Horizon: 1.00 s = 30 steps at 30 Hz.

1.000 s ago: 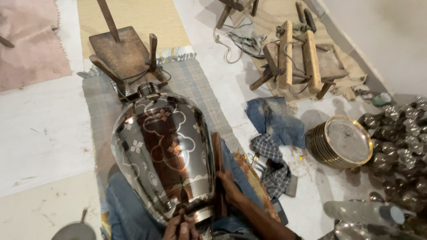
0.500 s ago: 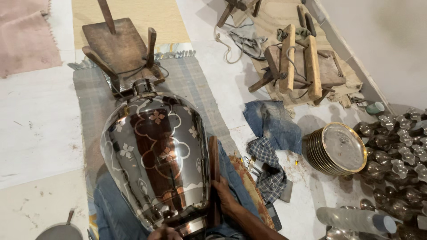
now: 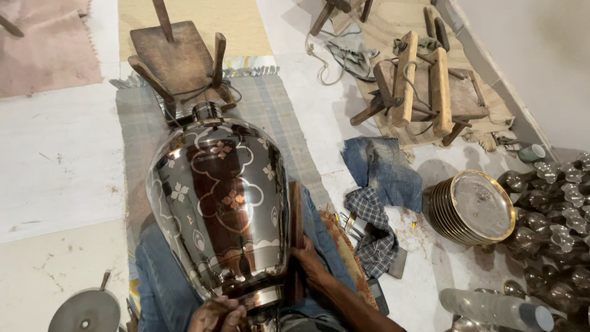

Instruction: The person holds a polished metal vessel on their lap and repeatedly taps a small metal piece against its rim with a wooden mallet. They rotate the vessel and adjust the metal piece while continuing to hammer the same area.

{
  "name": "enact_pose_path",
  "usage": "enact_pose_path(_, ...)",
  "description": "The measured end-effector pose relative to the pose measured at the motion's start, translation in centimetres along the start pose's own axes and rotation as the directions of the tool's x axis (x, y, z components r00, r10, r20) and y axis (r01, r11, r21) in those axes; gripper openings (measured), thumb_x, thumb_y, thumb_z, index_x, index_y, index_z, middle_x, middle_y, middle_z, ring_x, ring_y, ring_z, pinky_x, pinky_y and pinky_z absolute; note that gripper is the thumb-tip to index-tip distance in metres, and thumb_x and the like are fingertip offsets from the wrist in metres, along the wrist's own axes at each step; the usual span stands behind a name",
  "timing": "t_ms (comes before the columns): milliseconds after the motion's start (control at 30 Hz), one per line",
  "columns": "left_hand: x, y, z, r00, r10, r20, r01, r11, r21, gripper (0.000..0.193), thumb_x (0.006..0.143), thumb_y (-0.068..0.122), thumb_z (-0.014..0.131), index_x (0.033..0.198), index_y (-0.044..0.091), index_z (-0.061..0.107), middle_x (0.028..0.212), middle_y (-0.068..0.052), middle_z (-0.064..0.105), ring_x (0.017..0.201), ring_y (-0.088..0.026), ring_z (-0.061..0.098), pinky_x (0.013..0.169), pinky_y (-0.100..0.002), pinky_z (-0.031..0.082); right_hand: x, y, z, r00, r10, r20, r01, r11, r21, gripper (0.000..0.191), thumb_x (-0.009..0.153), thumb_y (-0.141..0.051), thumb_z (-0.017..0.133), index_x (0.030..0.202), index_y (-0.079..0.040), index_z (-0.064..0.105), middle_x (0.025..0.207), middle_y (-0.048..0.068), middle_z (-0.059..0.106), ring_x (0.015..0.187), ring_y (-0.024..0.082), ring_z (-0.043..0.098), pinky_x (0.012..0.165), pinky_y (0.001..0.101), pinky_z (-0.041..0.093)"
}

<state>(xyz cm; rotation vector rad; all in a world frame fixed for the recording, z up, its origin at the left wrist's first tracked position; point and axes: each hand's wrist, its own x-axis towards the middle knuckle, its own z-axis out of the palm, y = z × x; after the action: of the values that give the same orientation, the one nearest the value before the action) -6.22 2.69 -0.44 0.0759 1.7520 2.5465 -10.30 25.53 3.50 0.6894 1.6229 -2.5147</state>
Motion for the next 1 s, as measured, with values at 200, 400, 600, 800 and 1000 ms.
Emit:
enact_pose_path(200, -2.4, 3.0, 1.0, 0.959, -0.182, -0.215, 0.194, 0.980, 0.035, 0.032, 0.089, 0.001, 0.063, 0.120, -0.001, 0.059, 0.113, -0.023, 0.073, 0.097, -0.032, 0.079, 0.078, -0.044, 0.069, -1.3, -0.8, 1.1, 0.995, -0.053, 0.082, 0.056, 0.998, -0.032, 0.037, 0.080, -0.003, 0.073, 0.117, 0.003, 0.069, 0.097, 0.011, 0.077, 0.078, 0.017, 0.073, 0.069, 0.0314, 0.062)
enact_pose_path(400, -3.3, 8.0, 5.3, 0.900, -0.221, -0.377, 0.300, 0.939, 0.166, 0.030, 0.088, -0.001, 0.069, 0.116, -0.008, 0.064, 0.100, -0.024, 0.078, 0.096, -0.031, 0.081, 0.084, -0.040, 0.066, -1.7, -0.9, 1.2, 0.988, -0.121, 0.098, 0.127, 0.991, -0.052, 0.044, 0.077, -0.004, 0.075, 0.120, 0.001, 0.069, 0.102, 0.008, 0.077, 0.084, 0.015, 0.073, 0.074, 0.0291, 0.061)
enact_pose_path(600, -4.7, 8.1, 5.4, 0.971, -0.044, -0.234, 0.077, 0.988, 0.134, 0.022, 0.092, -0.001, 0.069, 0.113, -0.008, 0.063, 0.104, -0.016, 0.075, 0.094, -0.020, 0.075, 0.079, -0.030, 0.061, -1.6, 1.0, 0.8, 0.998, -0.068, -0.002, 0.068, 0.997, 0.029, 0.032, 0.080, -0.002, 0.071, 0.111, 0.001, 0.064, 0.085, 0.010, 0.068, 0.068, 0.022, 0.067, 0.060, 0.0353, 0.059)
enact_pose_path(800, -5.6, 6.3, 4.2, 0.972, 0.078, -0.224, -0.063, 0.995, 0.073, 0.018, 0.099, -0.006, 0.068, 0.116, -0.009, 0.063, 0.113, -0.015, 0.072, 0.106, -0.020, 0.072, 0.094, -0.031, 0.060, -4.0, 1.7, -3.2, 0.939, -0.325, 0.112, 0.344, 0.894, -0.288, 0.015, 0.091, 0.000, 0.068, 0.105, 0.001, 0.064, 0.089, 0.009, 0.070, 0.072, 0.017, 0.068, 0.064, 0.0311, 0.056)
enact_pose_path(1000, -6.9, 5.8, 4.0, 0.970, 0.132, -0.205, -0.117, 0.990, 0.082, 0.022, 0.101, -0.007, 0.065, 0.122, -0.009, 0.060, 0.116, -0.016, 0.073, 0.110, -0.022, 0.074, 0.099, -0.033, 0.061, -6.6, 1.5, -5.5, 0.746, -0.563, 0.354, 0.659, 0.551, -0.512, 0.017, 0.085, 0.001, 0.071, 0.101, 0.005, 0.066, 0.084, 0.011, 0.070, 0.070, 0.016, 0.068, 0.064, 0.0289, 0.054)
